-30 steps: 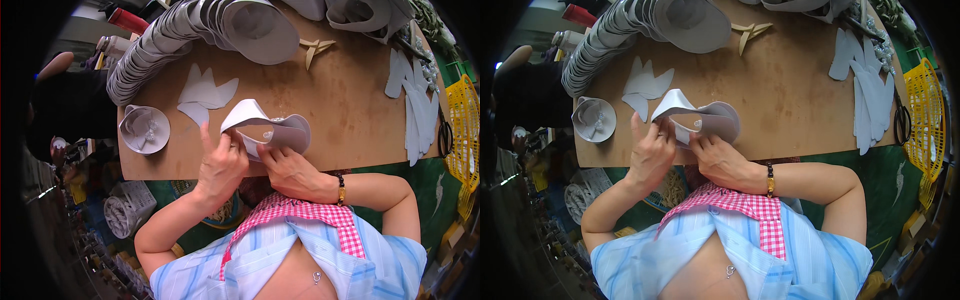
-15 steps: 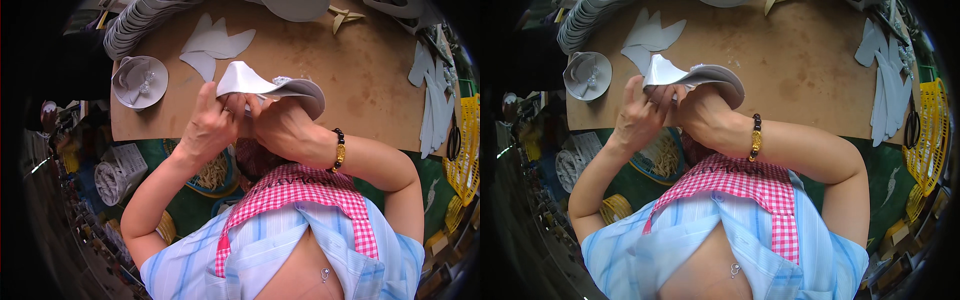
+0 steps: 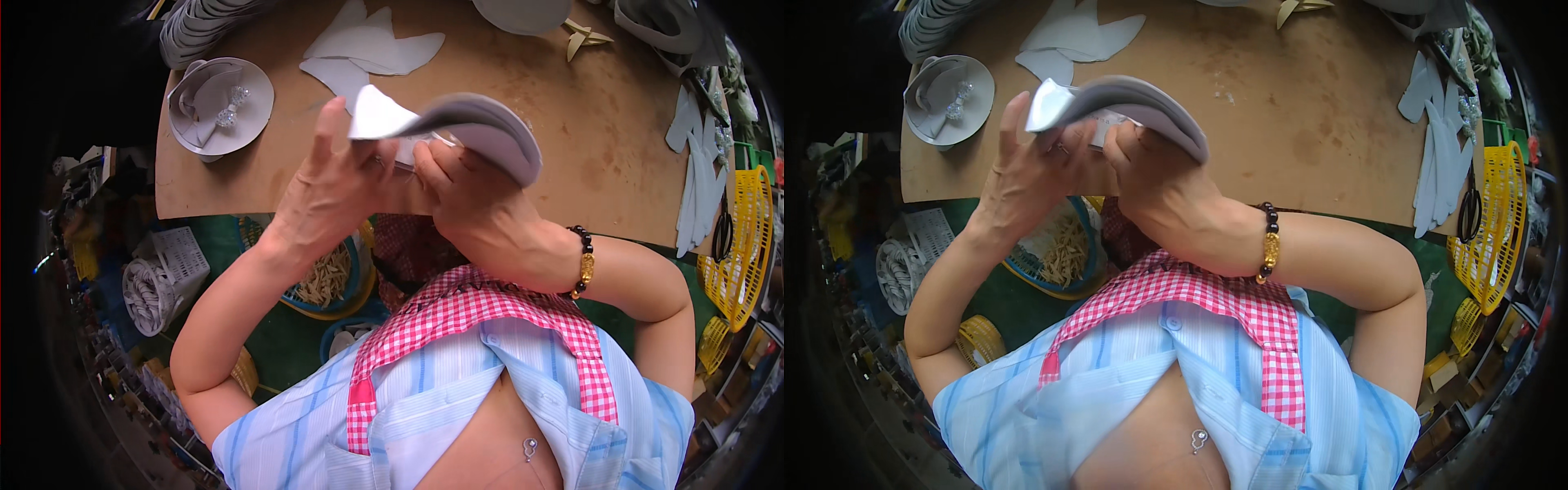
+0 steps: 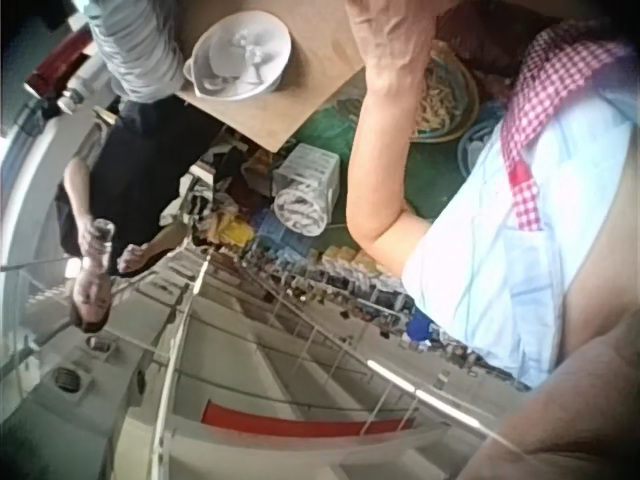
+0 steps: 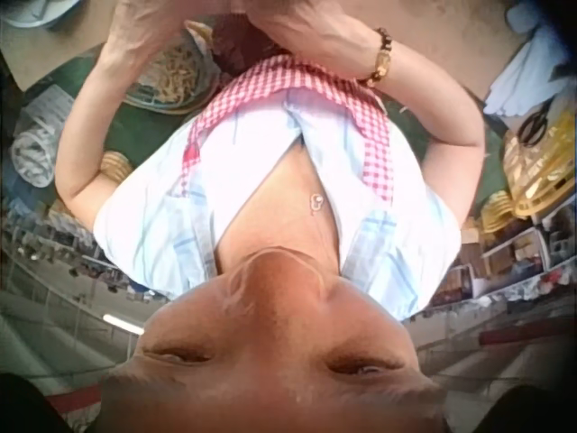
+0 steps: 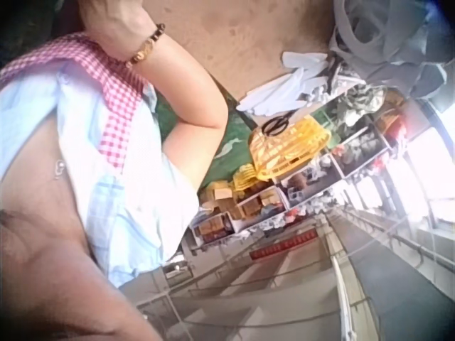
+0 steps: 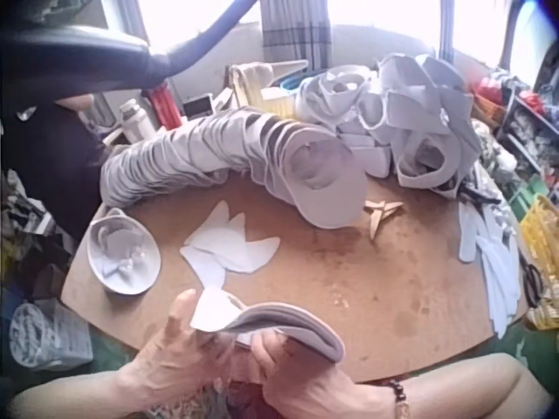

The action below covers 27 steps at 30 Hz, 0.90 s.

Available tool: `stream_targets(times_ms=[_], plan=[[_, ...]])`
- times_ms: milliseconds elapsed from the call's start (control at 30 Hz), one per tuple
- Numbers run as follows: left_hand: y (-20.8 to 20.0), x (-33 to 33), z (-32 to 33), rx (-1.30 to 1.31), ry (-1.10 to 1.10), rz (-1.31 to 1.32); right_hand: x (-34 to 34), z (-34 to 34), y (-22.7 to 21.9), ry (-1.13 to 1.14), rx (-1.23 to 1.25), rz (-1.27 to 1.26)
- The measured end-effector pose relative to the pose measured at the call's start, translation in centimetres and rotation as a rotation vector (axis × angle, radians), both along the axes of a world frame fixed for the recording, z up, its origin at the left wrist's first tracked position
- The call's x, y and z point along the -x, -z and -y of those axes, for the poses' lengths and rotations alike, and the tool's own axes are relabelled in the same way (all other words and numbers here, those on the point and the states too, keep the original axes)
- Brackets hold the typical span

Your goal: The person assembles shoe uppers by taking shaped padding pieces, inserting them inside the fabric uppers, and pressing and smoothing the material into place by hand.

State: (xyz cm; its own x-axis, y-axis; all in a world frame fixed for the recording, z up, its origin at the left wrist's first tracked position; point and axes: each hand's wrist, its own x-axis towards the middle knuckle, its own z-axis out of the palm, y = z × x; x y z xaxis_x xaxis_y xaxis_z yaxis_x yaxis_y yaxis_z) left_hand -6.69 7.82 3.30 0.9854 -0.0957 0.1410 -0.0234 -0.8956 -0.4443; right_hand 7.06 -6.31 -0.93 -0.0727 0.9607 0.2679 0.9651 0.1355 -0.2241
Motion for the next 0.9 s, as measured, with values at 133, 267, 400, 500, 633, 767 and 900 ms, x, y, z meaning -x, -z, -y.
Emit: stream_targets(times_ms=[133,267,400,500,633,767,900], plan=[[1.6,0.9,-1.3,0.175,0.009,0.083,-0.8,-1.4,-3.3,-0.188,0.189,0.17],[2.1,1.6,-2.1,0.362,-0.054,0.071,-1.5,-3.3,-2.7,-0.261,0.093,0.106],[1.8,1.7,-3.2,0.476,-0.084,0.121,-1.0,-3.9,-2.0,-0.207,0.118,0.215],[2.2,2.2,-3.2,0.484,-0.077,0.187,-0.5,-3.8,-2.3,-0.215,0.142,0.381],[3.1,3.0,-3.2,0.647,-0.084,0.297,-0.4,-4.9,-3.2,-0.286,0.172,0.336],[4.5,2.3,-1.7,0.861,-0.103,0.469,-1.5,-5.0,-1.5,-0.336,-0.038,0.172],[2.4,2.5,-0.1,0.359,0.209,0.408,-5.5,-3.9,-3.8,-0.339,0.057,0.409]])
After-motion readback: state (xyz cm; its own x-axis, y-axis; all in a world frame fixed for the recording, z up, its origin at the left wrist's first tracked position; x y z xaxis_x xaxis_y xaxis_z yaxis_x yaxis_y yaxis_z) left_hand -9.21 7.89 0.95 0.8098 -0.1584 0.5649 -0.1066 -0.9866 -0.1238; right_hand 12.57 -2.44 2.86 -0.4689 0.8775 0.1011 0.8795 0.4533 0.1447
